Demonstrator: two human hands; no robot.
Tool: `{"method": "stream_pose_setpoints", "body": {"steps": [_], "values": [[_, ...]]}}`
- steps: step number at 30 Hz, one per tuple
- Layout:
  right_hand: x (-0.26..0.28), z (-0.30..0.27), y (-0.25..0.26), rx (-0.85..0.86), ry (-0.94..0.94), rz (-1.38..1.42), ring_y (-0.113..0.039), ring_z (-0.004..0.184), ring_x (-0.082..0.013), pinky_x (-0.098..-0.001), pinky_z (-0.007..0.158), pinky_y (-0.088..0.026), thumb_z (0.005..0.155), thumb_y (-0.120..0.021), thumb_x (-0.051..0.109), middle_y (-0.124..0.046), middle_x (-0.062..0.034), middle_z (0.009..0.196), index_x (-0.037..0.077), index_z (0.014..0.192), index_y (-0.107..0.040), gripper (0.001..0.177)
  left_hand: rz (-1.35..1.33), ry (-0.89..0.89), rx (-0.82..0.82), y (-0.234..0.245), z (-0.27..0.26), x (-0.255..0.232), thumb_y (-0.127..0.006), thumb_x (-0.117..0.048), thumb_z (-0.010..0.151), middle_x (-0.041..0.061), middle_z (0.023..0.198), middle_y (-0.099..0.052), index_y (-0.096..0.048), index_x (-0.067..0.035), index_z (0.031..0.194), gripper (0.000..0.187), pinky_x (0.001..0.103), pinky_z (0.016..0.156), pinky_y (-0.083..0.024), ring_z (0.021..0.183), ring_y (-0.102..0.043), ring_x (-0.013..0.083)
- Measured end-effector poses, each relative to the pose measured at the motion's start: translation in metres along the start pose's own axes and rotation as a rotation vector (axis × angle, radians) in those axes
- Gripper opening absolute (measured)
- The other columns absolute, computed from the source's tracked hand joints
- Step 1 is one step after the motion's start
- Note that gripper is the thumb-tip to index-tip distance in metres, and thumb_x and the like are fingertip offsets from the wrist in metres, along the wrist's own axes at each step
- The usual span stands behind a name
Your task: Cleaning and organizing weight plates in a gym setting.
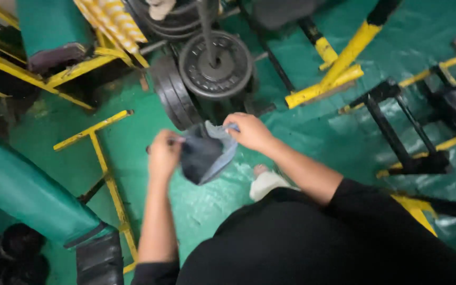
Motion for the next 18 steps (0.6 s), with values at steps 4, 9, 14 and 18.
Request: {"method": "stream_pose_setpoints", "body": {"steps": [4, 9, 14, 18], "values": [[0.005, 0.023, -0.008, 0.016, -0.015, -0.076, -0.069, 0.091, -0.0383, -0.0471, 0.075, -0.054, 0.087, -0.073, 0.018, -0.072, -0.0154, 0.101, 0.009, 0.102, -0.068, 0.018, 0.05, 0.119, -0.24, 0.101, 0.017, 0.041, -0.075, -0.009, 0.096, 0.011, 0.086, -0.065, -0.061, -0.004, 0.098, 0.015, 0.033, 0.068, -0.05, 0.074, -0.062, 0.019], [-0.01, 0.07, -0.026, 0.164, -0.376, 0.238, -0.063, 0.054, -0.023, -0.0368, 0.053, -0.049, 0.097, -0.067, 0.019, -0.067, -0.0116, 0.076, 0.01, 0.116, -0.058, 0.023, -0.292, 0.027, -0.528, 0.191, 0.061, 0.075, -0.074, -0.003, 0.104, -0.002, 0.091, -0.05, -0.052, -0.006, 0.103, 0.022, 0.026, 0.072, -0.039, 0.08, -0.044, 0.0096], [0.006, 0.132, -0.058, 0.254, -0.143, 0.725, -0.056, 0.052, -0.009, -0.0256, 0.05, -0.048, 0.101, -0.063, 0.007, -0.059, -0.002, 0.074, 0.008, 0.12, -0.049, 0.024, -0.218, -0.091, -0.702, 0.254, 0.103, 0.082, -0.072, 0.004, 0.107, 0.001, 0.099, -0.053, -0.051, -0.004, 0.105, 0.023, 0.028, 0.089, -0.047, 0.094, -0.05, 0.0124], [0.044, 0.184, -0.06, 0.25, 0.06, 0.763, -0.061, 0.065, -0.0074, -0.0234, 0.06, -0.051, 0.102, -0.062, 0.002, -0.062, -0.001, 0.093, 0.006, 0.126, -0.047, 0.029, 0.017, -0.156, -0.798, 0.286, 0.112, 0.101, -0.074, 0.002, 0.108, 0.005, 0.099, -0.053, -0.051, -0.001, 0.106, 0.023, 0.03, 0.093, -0.048, 0.095, -0.05, 0.0153]]}}
Point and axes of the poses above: each hand's wrist, its own z-axis towards the middle knuckle, its own y-axis out of the back of the hand, x = y × z, the point moved 10 cm from there along z, towards the middle knuckle
